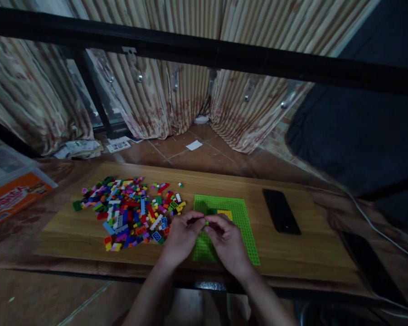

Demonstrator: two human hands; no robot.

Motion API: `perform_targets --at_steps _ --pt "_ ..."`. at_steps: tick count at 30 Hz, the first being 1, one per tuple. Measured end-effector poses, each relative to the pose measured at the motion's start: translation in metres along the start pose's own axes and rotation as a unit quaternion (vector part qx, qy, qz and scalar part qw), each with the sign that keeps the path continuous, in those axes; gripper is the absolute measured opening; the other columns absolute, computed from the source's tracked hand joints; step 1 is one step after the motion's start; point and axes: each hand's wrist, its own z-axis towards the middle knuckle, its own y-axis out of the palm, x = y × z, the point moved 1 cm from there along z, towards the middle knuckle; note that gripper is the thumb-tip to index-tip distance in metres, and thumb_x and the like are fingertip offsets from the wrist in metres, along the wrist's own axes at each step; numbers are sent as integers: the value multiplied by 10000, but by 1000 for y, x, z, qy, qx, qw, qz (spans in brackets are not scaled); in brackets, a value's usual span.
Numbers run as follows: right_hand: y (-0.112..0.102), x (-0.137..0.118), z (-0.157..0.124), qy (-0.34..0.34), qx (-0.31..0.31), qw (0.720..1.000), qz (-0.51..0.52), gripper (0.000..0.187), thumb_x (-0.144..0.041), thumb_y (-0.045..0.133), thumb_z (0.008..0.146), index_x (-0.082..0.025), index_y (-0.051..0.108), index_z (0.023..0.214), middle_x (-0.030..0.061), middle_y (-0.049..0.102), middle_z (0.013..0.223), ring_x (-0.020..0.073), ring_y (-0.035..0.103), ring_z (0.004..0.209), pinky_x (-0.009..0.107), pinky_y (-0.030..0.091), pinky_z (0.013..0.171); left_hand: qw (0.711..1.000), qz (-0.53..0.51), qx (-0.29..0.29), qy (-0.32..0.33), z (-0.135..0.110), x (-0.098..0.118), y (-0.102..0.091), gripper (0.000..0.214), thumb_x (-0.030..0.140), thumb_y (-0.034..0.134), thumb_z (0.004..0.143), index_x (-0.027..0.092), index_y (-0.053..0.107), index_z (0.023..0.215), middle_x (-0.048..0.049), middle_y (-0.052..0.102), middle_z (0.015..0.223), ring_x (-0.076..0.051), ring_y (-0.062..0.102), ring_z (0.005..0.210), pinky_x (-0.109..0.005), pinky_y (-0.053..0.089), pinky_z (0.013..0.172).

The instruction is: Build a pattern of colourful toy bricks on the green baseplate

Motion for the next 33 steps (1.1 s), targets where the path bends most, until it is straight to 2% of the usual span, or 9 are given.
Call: perform_targets --at_steps 3,6,12,15,19,24,28,33 --pt "-20 4 -1 3 -9 1000 -26 192 -204 551 829 -229 664 982 40 665 949 171 634 869 306 504 798 1000 0 -9 4 1 -2 20 223 328 582 776 160 703 857 -34 714 809 -152 640 727 -240 499 666" --pt "-39 11 -2 8 7 999 -50 190 -216 546 833 -226 666 980 44 667 961 176 631 873 315 498 795 1000 19 -16 10 5 -5 30 256 345 545 810 165 702 906 -24 702 771 -155 637 710 -243 497 640" --pt "-71 35 2 44 76 992 -94 203 -276 560 824 -200 674 973 58 668 946 183 629 809 325 498 748 981 179 74 31 13 -8 18 247 284 504 831 173 700 934 -32 711 816 -171 653 763 -261 492 696" --pt "-79 40 4 51 89 989 -109 205 -281 565 816 -191 680 960 60 673 942 182 631 795 322 497 740 967 240 74 33 14 -7 16 243 258 491 843 178 698 943 -37 719 848 -171 658 784 -263 488 725" --pt "-75 41 6 47 88 990 -100 195 -284 574 813 -194 683 947 55 677 938 179 634 794 318 496 746 954 292 64 34 13 -7 22 239 207 484 854 170 692 966 -54 723 901 -170 663 801 -262 487 738" --pt "-55 37 6 20 61 993 -98 151 -273 586 816 -214 683 915 41 678 905 182 637 807 314 493 742 941 333 55 25 12 -9 25 238 171 489 860 171 681 1001 -63 724 932 -169 671 830 -257 489 747" --pt "-38 33 6 -10 58 988 -146 107 -254 594 822 -229 675 887 30 684 906 193 635 861 323 479 785 937 346 32 19 11 -9 22 237 178 485 870 174 680 1005 -66 725 942 -173 672 860 -265 487 779" --pt "-23 31 6 -41 68 973 -216 67 -244 612 823 -218 663 857 29 681 878 201 622 846 316 465 766 934 355 14 17 8 -7 21 261 174 451 884 172 677 1014 -70 723 974 -177 665 902 -277 480 820"
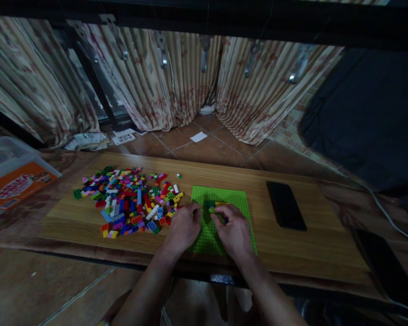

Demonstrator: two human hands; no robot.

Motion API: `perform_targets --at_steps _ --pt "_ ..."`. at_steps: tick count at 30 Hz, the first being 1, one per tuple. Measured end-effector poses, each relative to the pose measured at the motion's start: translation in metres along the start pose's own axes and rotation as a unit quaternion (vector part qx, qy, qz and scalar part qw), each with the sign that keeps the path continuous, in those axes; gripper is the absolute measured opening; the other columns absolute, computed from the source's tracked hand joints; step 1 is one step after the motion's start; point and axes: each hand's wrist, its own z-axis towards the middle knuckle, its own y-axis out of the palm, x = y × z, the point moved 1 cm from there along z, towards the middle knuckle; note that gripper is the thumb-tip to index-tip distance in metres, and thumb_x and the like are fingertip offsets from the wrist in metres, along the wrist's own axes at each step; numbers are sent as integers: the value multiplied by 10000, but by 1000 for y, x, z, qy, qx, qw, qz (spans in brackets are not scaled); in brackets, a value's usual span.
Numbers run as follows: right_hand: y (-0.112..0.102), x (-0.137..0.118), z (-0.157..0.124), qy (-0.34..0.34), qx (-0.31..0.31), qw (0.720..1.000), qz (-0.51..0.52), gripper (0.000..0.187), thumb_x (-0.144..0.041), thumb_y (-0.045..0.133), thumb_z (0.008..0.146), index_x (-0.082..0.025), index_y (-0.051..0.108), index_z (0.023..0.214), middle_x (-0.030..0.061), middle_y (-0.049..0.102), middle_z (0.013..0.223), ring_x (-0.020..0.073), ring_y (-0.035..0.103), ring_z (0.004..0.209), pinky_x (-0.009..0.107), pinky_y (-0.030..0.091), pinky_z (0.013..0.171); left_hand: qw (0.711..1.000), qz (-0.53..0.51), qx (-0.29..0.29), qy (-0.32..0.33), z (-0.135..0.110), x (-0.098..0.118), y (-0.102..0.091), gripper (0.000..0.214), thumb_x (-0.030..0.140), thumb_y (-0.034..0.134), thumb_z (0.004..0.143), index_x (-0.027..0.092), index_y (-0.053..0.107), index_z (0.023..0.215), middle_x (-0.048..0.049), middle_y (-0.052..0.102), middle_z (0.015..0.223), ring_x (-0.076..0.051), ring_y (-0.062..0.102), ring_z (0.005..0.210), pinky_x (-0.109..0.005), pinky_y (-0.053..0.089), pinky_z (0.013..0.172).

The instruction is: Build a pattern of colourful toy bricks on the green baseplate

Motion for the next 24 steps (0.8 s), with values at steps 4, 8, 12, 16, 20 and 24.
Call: perform_targets --at_steps 4,8,12,16,20,24 --pt "10 -3 -2 -17 4 999 -45 49 -233 619 827 -203 653 846 35 676 860 203 611 845 306 454 758 1000 3 -22 11 -2 2 2 296 176 425 890 176 687 1029 -70 726 988 -182 665 920 -283 478 839" --pt "18 -6 -3 -38 -13 993 -111 59 -240 615 836 -206 649 803 39 668 820 212 594 824 309 430 728 999 -1 -49 1 -4 5 2 348 171 390 895 171 681 1086 -78 721 1049 -186 659 973 -286 477 872" --pt "19 -5 -3 -48 -24 991 -122 67 -243 614 839 -211 654 796 33 669 810 211 586 824 308 419 736 999 -3 -49 -6 -4 4 2 373 176 378 898 160 667 1134 -90 709 1095 -191 651 1015 -290 469 901" --pt "13 -2 -1 -53 -25 993 -101 49 -220 615 832 -223 664 826 24 677 853 209 585 853 308 424 763 999 -8 -49 -6 -4 3 3 376 185 384 899 175 659 1154 -89 713 1083 -184 659 997 -282 473 890" --pt "9 2 3 -37 -15 994 -103 40 -224 645 807 -217 665 841 29 680 880 222 580 886 320 431 783 999 -9 -46 -10 -5 3 4 372 195 394 898 185 653 1164 -88 717 1073 -188 662 994 -284 474 886" --pt "10 4 6 -33 -19 994 -106 42 -247 651 806 -215 666 828 29 678 867 220 580 883 324 435 787 999 1 -47 -12 -6 5 5 367 200 405 896 179 648 1171 -93 712 1088 -193 658 1009 -285 470 892"
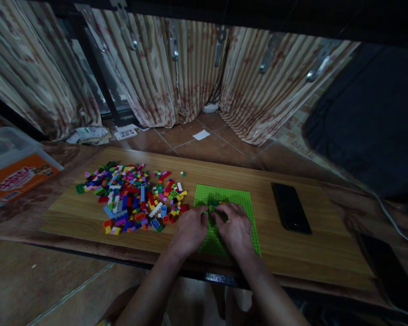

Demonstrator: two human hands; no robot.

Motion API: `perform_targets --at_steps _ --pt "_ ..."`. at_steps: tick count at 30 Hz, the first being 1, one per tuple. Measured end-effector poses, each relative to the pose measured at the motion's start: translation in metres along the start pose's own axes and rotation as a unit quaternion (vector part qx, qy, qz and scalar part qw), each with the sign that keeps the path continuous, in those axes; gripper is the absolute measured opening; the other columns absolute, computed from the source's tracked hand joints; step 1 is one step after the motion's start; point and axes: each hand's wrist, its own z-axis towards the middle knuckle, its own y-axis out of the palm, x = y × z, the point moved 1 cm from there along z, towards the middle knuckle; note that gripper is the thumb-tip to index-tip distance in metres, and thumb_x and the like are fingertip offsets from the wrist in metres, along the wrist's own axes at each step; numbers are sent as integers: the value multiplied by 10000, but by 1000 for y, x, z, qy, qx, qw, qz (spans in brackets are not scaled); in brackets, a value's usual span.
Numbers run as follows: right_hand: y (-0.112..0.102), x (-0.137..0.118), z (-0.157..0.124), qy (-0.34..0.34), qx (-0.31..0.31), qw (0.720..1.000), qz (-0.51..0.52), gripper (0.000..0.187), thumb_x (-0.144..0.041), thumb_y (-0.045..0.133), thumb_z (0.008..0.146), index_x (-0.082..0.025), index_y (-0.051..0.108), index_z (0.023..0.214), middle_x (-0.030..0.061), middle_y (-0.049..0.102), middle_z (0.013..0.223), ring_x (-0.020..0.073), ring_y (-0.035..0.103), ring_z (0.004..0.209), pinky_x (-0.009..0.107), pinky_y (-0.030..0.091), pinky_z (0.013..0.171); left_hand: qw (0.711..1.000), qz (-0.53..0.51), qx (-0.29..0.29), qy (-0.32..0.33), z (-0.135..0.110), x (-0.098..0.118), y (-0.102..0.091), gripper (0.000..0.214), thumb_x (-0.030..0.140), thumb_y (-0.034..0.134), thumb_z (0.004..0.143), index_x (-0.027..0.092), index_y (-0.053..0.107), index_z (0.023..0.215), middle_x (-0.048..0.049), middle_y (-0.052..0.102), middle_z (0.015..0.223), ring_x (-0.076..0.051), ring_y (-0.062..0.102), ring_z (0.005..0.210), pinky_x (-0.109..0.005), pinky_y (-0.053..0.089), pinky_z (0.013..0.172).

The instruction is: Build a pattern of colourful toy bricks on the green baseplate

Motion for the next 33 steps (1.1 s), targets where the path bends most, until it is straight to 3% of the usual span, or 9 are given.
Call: perform_targets --at_steps 8,16,21,33 --pt "-6 7 3 16 24 999 33 114 -302 601 835 -223 679 859 31 677 851 213 583 858 330 441 776 1000 24 9 3 0 0 2 361 224 425 895 185 636 1186 -92 712 1089 -207 658 1010 -298 470 900" --pt "-10 12 6 -6 48 997 56 245 -186 484 867 -231 711 949 70 651 1007 229 556 968 380 448 862 999 34 17 -1 -2 0 1 373 214 419 899 182 606 1220 -88 715 1069 -200 661 977 -300 479 872" --pt "-10 6 1 -26 26 999 25 359 -82 442 831 -243 725 982 74 631 1090 244 526 1015 405 444 894 998 45 40 17 -2 -3 5 380 209 405 907 184 584 1241 -86 700 1102 -202 656 994 -306 478 885" --pt "-19 23 6 51 78 991 94 324 -121 416 838 -209 711 938 83 669 1000 227 582 972 414 468 890 981 151 98 66 -7 1 12 362 237 408 926 246 562 1253 -69 636 1086 -184 637 921 -277 503 812"
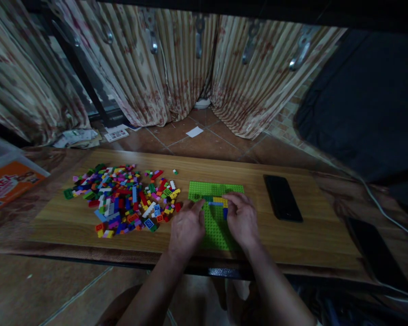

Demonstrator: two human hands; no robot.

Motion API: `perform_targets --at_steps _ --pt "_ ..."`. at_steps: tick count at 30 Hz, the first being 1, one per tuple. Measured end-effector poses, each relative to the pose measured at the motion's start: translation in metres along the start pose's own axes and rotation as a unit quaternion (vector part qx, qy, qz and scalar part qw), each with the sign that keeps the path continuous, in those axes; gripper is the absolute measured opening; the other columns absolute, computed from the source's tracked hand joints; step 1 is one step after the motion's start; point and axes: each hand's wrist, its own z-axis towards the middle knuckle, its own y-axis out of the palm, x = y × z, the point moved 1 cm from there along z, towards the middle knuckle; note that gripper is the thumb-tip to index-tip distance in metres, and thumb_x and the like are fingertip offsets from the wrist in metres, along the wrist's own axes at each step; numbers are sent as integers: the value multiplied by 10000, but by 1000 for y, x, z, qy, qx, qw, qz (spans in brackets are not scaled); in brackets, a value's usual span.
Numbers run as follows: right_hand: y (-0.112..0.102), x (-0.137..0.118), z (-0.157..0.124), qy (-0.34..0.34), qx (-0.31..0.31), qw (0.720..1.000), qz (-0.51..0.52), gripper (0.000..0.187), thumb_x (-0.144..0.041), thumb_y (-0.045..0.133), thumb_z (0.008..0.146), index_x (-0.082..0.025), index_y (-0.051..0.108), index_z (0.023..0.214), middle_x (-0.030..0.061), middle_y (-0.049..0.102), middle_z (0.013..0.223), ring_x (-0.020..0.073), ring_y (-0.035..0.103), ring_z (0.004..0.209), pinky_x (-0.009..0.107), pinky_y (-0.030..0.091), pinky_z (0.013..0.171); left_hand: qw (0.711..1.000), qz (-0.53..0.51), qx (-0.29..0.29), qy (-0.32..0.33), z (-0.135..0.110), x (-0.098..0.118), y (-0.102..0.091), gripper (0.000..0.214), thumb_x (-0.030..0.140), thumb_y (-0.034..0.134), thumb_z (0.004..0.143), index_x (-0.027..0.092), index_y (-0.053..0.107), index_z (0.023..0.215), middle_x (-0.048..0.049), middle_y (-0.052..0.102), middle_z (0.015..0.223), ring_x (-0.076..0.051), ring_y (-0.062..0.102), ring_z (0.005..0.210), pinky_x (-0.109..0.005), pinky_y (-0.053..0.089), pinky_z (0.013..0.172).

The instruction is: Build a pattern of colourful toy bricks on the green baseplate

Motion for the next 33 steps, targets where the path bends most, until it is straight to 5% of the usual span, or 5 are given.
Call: perform_targets --at_steps 18,27,33 --pt "-20 12 6 69 22 996 50 308 -195 415 839 -187 716 903 77 701 912 216 641 856 363 493 798 973 220 -15 64 -7 5 15 459 196 397 927 248 465 1378 -134 565 1192 -286 550 1035 -415 483 838" --pt "-21 11 2 62 18 996 65 294 -183 426 835 -196 715 889 70 721 943 209 658 864 366 503 823 979 193 -19 60 -8 5 18 450 304 399 936 240 467 1376 -136 558 1229 -299 521 1063 -466 417 895" --pt "-24 8 1 64 28 995 72 278 -214 438 838 -195 711 882 75 732 932 221 670 885 385 506 848 988 139 32 66 -10 1 19 420 311 371 944 244 516 1333 -121 580 1160 -285 534 1033 -450 415 897"
